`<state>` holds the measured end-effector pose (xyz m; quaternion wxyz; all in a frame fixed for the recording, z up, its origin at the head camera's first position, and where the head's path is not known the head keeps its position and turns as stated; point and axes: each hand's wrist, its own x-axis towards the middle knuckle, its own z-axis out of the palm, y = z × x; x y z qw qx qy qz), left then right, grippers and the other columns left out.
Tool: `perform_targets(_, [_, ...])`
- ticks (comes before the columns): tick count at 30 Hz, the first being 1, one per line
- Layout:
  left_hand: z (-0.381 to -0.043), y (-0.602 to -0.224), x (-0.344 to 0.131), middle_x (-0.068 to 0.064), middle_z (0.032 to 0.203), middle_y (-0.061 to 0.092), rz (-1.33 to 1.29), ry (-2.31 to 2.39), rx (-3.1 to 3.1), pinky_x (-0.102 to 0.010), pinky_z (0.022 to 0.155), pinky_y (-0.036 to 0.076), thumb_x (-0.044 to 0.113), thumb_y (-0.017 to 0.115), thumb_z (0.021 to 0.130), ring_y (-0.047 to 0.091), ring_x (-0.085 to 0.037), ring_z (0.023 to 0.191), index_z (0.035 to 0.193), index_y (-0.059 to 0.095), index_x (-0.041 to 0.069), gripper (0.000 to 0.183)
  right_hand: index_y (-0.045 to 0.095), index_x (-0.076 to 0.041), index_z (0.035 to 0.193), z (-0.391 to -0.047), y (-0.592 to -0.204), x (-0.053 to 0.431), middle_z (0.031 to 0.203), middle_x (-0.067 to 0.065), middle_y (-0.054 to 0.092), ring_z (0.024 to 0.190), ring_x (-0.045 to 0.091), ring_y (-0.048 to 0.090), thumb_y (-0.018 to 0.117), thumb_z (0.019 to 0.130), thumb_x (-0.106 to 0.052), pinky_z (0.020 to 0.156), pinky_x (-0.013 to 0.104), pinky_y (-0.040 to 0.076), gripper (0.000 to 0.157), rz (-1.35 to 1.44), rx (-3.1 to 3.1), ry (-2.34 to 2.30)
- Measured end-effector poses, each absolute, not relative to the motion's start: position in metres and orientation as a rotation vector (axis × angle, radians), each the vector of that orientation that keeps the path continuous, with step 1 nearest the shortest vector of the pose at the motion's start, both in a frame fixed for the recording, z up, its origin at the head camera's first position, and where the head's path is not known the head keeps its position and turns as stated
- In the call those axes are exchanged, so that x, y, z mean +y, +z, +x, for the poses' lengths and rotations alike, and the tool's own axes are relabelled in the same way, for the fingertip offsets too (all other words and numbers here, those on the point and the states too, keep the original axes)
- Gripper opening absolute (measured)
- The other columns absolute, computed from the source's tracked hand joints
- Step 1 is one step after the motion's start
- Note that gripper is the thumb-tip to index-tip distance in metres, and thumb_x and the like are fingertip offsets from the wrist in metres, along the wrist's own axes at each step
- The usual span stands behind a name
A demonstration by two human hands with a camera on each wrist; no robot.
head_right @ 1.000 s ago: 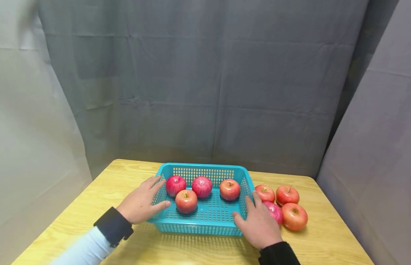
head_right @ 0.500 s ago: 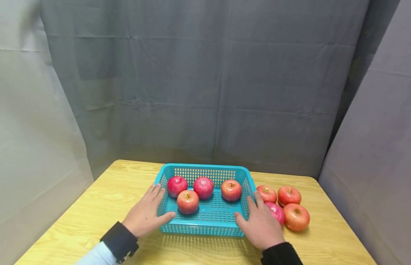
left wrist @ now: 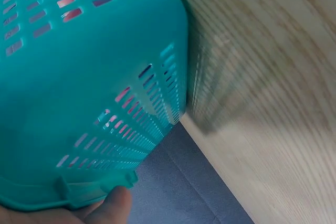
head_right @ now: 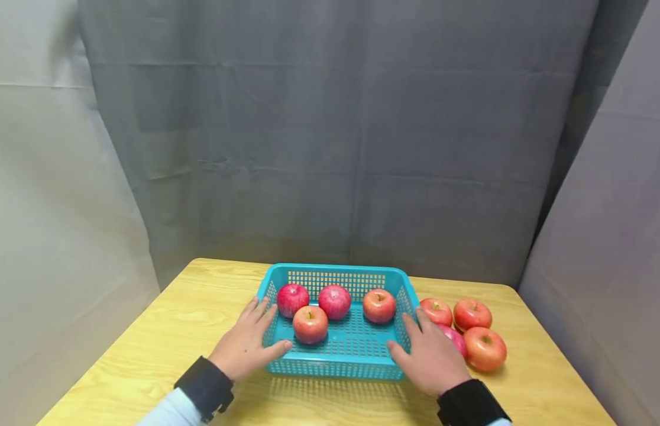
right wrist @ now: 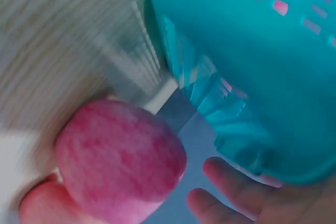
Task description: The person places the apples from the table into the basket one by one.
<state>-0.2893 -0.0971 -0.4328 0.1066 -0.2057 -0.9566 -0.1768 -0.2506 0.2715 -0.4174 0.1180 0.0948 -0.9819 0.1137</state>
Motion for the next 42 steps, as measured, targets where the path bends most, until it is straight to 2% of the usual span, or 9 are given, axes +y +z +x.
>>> perform_targets(4, [-0.289, -0.434, -0.095, -0.014, 0.151, 0.027, -0.619, -0.544, -2.823, -0.054, 0.1, 0.039, 0.082, 0.036, 0.079, 0.008, -0.032, 0.138, 0.145, 0.037, 0.008, 0.099, 0.045, -0.005, 0.139, -0.251, -0.414, 0.286, 0.142, 0.021, 0.039, 0.126, 0.039, 0.036, 0.043, 0.091, -0.064, 0.096, 0.063, 0.037, 0.076, 0.347, -2.857, 0.335])
perform_targets(10, [-0.29, -0.433, -0.095, -0.015, 0.151, 0.028, -0.61, -0.561, -2.822, -0.055, 0.099, 0.039, 0.081, 0.037, 0.079, 0.008, -0.031, 0.138, 0.144, 0.039, 0.011, 0.095, 0.044, -0.007, 0.141, -0.254, -0.408, 0.31, 0.141, 0.019, 0.042, 0.127, 0.038, 0.035, 0.05, 0.096, -0.038, 0.096, 0.065, 0.035, 0.055, 0.408, -2.873, 0.332])
perform_targets(18, [-0.29, -0.432, -0.097, -0.014, 0.151, 0.028, -0.6, -0.572, -2.83, -0.056, 0.097, 0.041, 0.08, 0.039, 0.08, 0.009, -0.032, 0.138, 0.143, 0.041, 0.012, 0.093, 0.045, -0.003, 0.139, -0.255, -0.406, 0.328, 0.139, 0.026, 0.041, 0.124, 0.044, 0.035, 0.052, 0.094, -0.029, 0.091, 0.068, 0.038, 0.053, 0.297, -2.935, 0.298])
perform_targets(22, [-0.29, -0.433, -0.096, -0.014, 0.151, 0.028, -0.612, -0.578, -2.833, -0.056, 0.098, 0.04, 0.078, 0.04, 0.081, 0.009, -0.032, 0.138, 0.143, 0.041, 0.012, 0.091, 0.048, -0.007, 0.138, -0.257, -0.415, 0.336, 0.135, 0.028, 0.044, 0.119, 0.044, 0.041, 0.059, 0.09, -0.035, 0.087, 0.069, 0.04, 0.057, 0.276, -2.929, 0.206])
perform_targets(26, [-0.289, -0.434, -0.096, -0.015, 0.151, 0.028, -0.614, -0.585, -2.831, -0.056, 0.097, 0.042, 0.077, 0.04, 0.081, 0.009, -0.033, 0.138, 0.143, 0.041, 0.011, 0.091, 0.051, -0.007, 0.135, -0.258, -0.424, 0.341, 0.131, 0.03, 0.047, 0.112, 0.046, 0.046, 0.061, 0.084, -0.058, 0.084, 0.069, 0.041, 0.073, 0.262, -2.937, 0.135])
perform_targets(29, [-0.289, -0.433, -0.095, -0.015, 0.151, 0.028, -0.609, -0.59, -2.829, -0.056, 0.096, 0.042, 0.078, 0.041, 0.081, 0.009, -0.033, 0.137, 0.143, 0.041, 0.011, 0.091, 0.05, -0.006, 0.135, -0.26, -0.428, 0.342, 0.129, 0.03, 0.048, 0.109, 0.048, 0.047, 0.058, 0.079, -0.068, 0.083, 0.071, 0.04, 0.084, 0.238, -2.949, 0.114])
perform_targets(35, [-0.289, -0.432, -0.095, -0.015, 0.15, 0.028, -0.61, -0.596, -2.831, -0.056, 0.097, 0.041, 0.074, 0.044, 0.082, 0.008, -0.032, 0.138, 0.143, 0.041, 0.01, 0.088, 0.049, -0.008, 0.136, -0.263, -0.436, 0.341, 0.129, 0.028, 0.049, 0.111, 0.047, 0.045, 0.059, 0.075, -0.072, 0.087, 0.075, 0.031, 0.089, 0.199, -2.948, 0.128])
perform_targets(42, [-0.29, -0.433, -0.096, -0.015, 0.151, 0.028, -0.604, -0.598, -2.841, -0.056, 0.099, 0.04, 0.074, 0.044, 0.082, 0.008, -0.032, 0.138, 0.143, 0.042, 0.01, 0.088, 0.052, -0.008, 0.131, -0.266, -0.44, 0.341, 0.12, 0.024, 0.054, 0.105, 0.043, 0.048, 0.062, 0.071, -0.073, 0.086, 0.076, 0.029, 0.09, 0.177, -2.953, 0.118])
